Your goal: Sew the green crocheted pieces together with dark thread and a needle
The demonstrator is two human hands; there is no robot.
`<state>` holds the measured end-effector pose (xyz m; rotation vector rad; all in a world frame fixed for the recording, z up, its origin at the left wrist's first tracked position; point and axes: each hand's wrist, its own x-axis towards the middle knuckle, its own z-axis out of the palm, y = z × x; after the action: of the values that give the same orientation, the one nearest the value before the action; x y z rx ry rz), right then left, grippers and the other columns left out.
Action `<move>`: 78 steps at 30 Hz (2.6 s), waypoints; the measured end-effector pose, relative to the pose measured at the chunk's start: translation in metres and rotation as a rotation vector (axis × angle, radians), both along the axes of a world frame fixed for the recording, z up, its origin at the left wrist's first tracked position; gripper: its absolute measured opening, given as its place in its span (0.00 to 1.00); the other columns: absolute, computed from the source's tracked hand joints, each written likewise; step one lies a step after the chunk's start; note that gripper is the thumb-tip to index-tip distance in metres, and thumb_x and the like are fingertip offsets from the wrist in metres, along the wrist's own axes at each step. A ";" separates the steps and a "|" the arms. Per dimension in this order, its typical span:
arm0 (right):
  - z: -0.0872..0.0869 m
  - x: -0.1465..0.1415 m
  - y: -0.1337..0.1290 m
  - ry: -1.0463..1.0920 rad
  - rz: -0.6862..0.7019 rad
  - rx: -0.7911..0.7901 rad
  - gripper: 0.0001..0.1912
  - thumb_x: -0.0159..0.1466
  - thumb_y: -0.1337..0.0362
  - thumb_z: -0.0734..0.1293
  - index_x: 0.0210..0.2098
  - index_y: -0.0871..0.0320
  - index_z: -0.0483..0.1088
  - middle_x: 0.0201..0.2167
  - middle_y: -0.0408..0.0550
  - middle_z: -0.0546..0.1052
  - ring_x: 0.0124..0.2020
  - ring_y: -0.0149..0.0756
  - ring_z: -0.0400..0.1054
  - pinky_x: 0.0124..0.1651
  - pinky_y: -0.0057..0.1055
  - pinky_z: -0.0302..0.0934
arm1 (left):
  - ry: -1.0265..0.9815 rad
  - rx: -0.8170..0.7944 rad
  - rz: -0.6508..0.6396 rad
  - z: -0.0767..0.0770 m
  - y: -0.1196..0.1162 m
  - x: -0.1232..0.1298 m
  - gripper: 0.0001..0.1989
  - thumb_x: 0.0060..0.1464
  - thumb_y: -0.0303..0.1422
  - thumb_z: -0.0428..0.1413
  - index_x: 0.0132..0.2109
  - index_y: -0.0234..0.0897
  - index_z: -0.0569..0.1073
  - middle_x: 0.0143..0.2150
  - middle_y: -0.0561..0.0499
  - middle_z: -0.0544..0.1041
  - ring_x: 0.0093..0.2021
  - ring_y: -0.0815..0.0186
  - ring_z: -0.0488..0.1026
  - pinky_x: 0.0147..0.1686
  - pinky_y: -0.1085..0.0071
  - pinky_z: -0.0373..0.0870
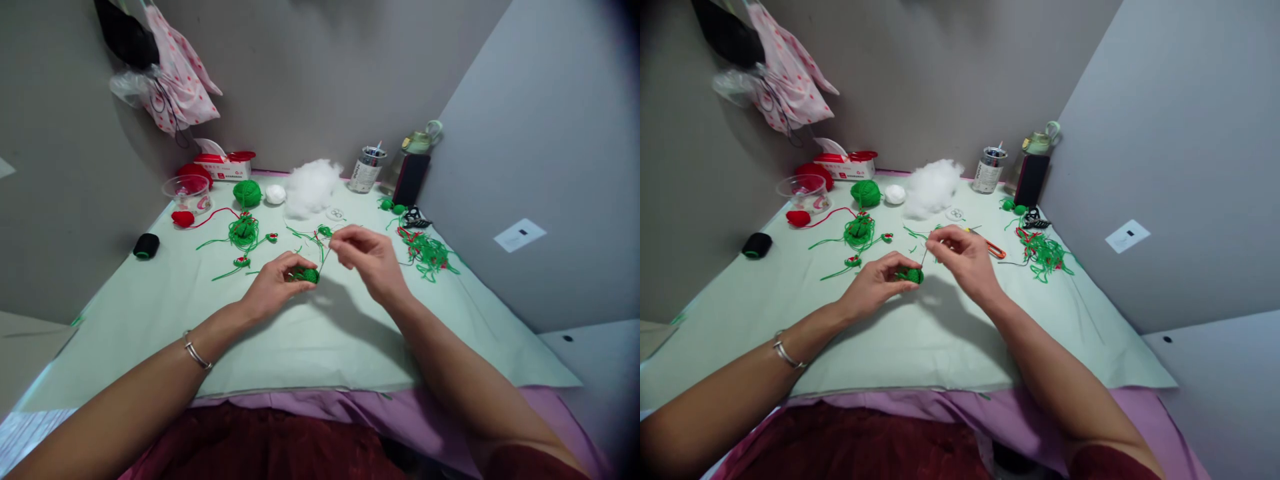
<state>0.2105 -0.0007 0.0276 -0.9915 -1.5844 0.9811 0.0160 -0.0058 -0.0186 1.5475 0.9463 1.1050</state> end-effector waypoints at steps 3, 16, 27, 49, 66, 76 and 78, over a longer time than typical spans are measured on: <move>0.006 0.002 -0.003 0.101 0.131 -0.212 0.15 0.63 0.52 0.70 0.37 0.56 0.68 0.30 0.44 0.77 0.21 0.27 0.67 0.23 0.26 0.58 | 0.043 -0.009 -0.019 0.000 -0.001 0.000 0.11 0.46 0.30 0.67 0.40 0.39 0.81 0.37 0.50 0.76 0.35 0.65 0.70 0.37 0.67 0.67; 0.007 -0.005 -0.010 0.065 0.156 -0.125 0.14 0.64 0.53 0.71 0.35 0.58 0.70 0.24 0.42 0.73 0.23 0.29 0.69 0.27 0.27 0.61 | -0.136 -0.235 -0.002 0.005 0.005 -0.007 0.16 0.46 0.34 0.68 0.42 0.38 0.76 0.35 0.51 0.79 0.32 0.65 0.76 0.31 0.69 0.69; -0.006 -0.015 -0.013 -0.144 0.193 -0.196 0.10 0.66 0.59 0.67 0.33 0.60 0.72 0.25 0.43 0.74 0.23 0.28 0.70 0.28 0.26 0.63 | -0.249 -0.172 0.066 0.002 0.009 -0.010 0.17 0.46 0.33 0.69 0.41 0.38 0.72 0.35 0.54 0.77 0.32 0.66 0.78 0.37 0.66 0.73; -0.010 -0.013 -0.011 -0.172 0.265 -0.237 0.07 0.63 0.64 0.66 0.33 0.61 0.74 0.23 0.42 0.73 0.23 0.27 0.68 0.28 0.25 0.63 | -0.253 -0.166 0.054 0.007 0.007 -0.009 0.17 0.43 0.31 0.70 0.37 0.36 0.71 0.32 0.54 0.79 0.30 0.67 0.78 0.35 0.68 0.72; -0.008 -0.006 -0.005 -0.137 0.372 -0.343 0.07 0.63 0.62 0.68 0.33 0.61 0.71 0.24 0.43 0.74 0.24 0.27 0.67 0.30 0.25 0.61 | -0.297 -0.119 0.071 0.008 0.010 -0.013 0.16 0.44 0.30 0.70 0.39 0.37 0.73 0.34 0.55 0.78 0.31 0.69 0.76 0.36 0.69 0.73; -0.004 -0.006 -0.005 -0.127 0.356 -0.423 0.08 0.59 0.61 0.69 0.30 0.60 0.71 0.22 0.41 0.72 0.22 0.26 0.65 0.27 0.26 0.58 | -0.226 -0.012 0.069 0.006 0.009 -0.013 0.15 0.45 0.31 0.70 0.39 0.38 0.75 0.36 0.53 0.78 0.37 0.67 0.74 0.39 0.69 0.71; -0.004 -0.006 -0.005 -0.127 0.359 -0.446 0.08 0.58 0.61 0.69 0.29 0.60 0.71 0.21 0.41 0.71 0.22 0.26 0.64 0.26 0.26 0.57 | -0.211 0.024 0.080 0.005 0.009 -0.013 0.14 0.45 0.30 0.70 0.39 0.38 0.75 0.37 0.53 0.77 0.38 0.67 0.74 0.41 0.68 0.71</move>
<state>0.2043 -0.0056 0.0241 -1.1032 -1.7245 1.5965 0.0030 0.0028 -0.0137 1.3904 0.8599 1.3123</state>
